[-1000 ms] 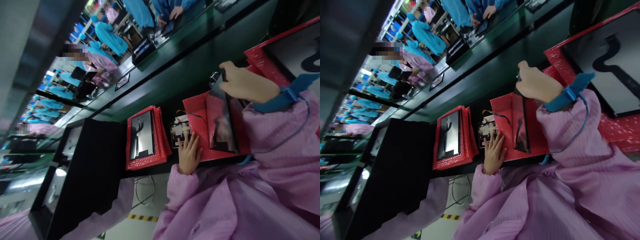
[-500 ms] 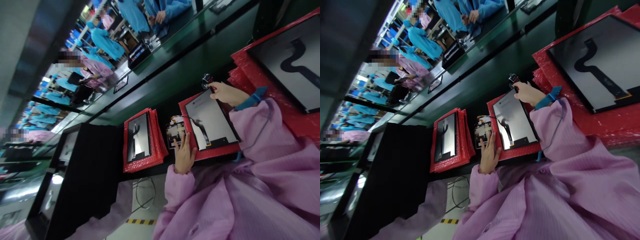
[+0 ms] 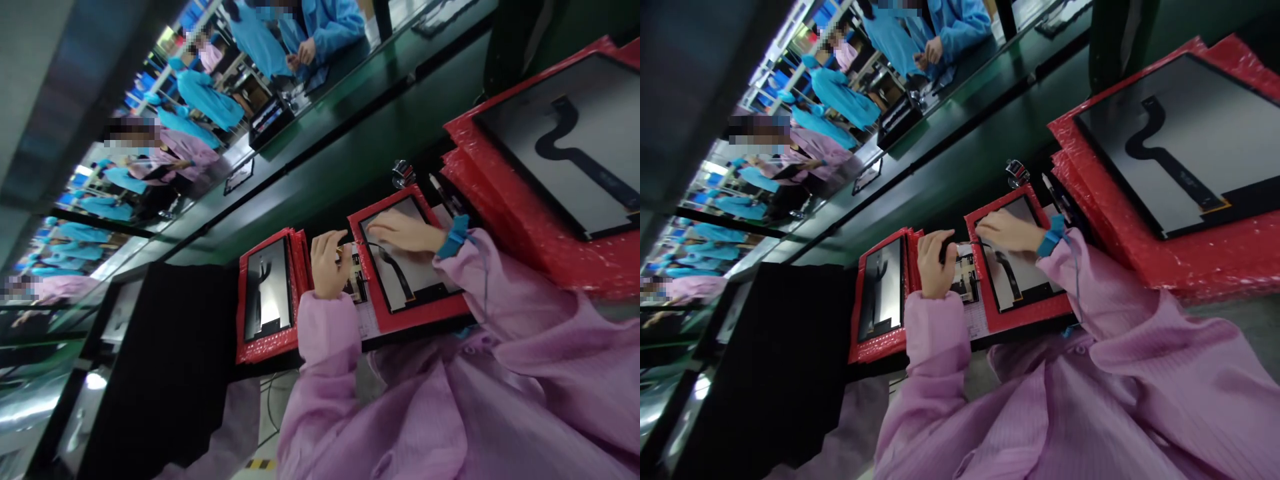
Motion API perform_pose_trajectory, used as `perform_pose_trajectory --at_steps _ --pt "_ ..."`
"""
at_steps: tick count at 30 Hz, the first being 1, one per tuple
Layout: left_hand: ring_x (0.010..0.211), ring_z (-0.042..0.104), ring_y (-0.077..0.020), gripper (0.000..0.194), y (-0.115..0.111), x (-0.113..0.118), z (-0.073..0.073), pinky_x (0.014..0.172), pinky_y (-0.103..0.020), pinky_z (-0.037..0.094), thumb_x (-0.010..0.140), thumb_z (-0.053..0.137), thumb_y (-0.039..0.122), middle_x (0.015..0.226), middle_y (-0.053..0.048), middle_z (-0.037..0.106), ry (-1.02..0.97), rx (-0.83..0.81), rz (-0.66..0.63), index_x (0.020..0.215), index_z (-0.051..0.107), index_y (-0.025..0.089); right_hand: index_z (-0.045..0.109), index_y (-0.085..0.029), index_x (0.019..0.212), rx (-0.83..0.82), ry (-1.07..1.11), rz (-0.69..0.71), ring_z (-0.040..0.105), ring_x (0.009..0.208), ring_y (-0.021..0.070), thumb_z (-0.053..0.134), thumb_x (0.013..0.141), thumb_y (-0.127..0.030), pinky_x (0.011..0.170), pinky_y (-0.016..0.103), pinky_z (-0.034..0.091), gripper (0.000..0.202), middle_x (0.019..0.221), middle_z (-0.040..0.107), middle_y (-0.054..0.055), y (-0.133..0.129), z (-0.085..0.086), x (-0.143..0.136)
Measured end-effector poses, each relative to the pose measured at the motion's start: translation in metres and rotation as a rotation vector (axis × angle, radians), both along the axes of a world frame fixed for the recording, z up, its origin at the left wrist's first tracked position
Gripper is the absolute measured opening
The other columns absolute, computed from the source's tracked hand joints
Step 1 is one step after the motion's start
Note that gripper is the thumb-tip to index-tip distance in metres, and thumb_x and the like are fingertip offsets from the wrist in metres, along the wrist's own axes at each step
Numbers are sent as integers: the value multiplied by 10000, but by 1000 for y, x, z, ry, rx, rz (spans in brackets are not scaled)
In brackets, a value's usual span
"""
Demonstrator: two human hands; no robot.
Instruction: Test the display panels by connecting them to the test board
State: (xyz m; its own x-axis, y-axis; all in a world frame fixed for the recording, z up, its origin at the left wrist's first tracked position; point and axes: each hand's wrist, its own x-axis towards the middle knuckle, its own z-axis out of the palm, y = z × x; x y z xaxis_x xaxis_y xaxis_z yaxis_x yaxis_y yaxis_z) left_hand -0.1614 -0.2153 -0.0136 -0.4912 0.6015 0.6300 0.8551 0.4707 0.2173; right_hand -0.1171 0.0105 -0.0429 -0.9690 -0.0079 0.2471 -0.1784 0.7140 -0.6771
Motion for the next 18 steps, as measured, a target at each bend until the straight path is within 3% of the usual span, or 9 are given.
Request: perform_pose_trajectory --at_steps 3,6,11,14,18 --pt "986 638 -231 426 8 -24 -20 919 -395 470 1041 414 458 1007 -99 747 -131 -144 -50 1030 730 172 689 -202 896 -109 -65 203 566 910 206 485 952 -319 906 356 442 241 936 700 68 -20 -5 0" --pt "921 637 -226 405 2 -26 -35 910 -406 444 1018 435 454 921 -78 751 -222 -191 -82 907 722 190 641 -184 863 -156 -115 284 561 889 188 512 901 -282 888 333 423 166 940 692 58 -27 -6 1" --pt "820 599 -220 290 -5 -19 -38 900 -420 423 952 508 395 784 -40 708 -300 -184 -155 779 660 219 527 -173 786 -171 -161 310 502 862 167 505 845 -200 912 329 363 69 881 626 48 -33 -4 4" --pt "761 573 -217 282 -4 -19 -38 869 -419 421 928 515 390 719 -27 674 -349 -190 -166 714 606 230 444 -182 732 -156 -177 292 438 807 155 502 848 -175 913 339 348 130 830 574 32 -39 -5 5" --pt "727 557 -210 245 -3 -20 -42 830 -403 413 912 542 340 689 -12 652 -354 -148 -176 697 591 231 478 -174 758 -150 -200 281 453 833 154 531 901 -194 957 359 373 154 848 581 22 -43 -6 5"
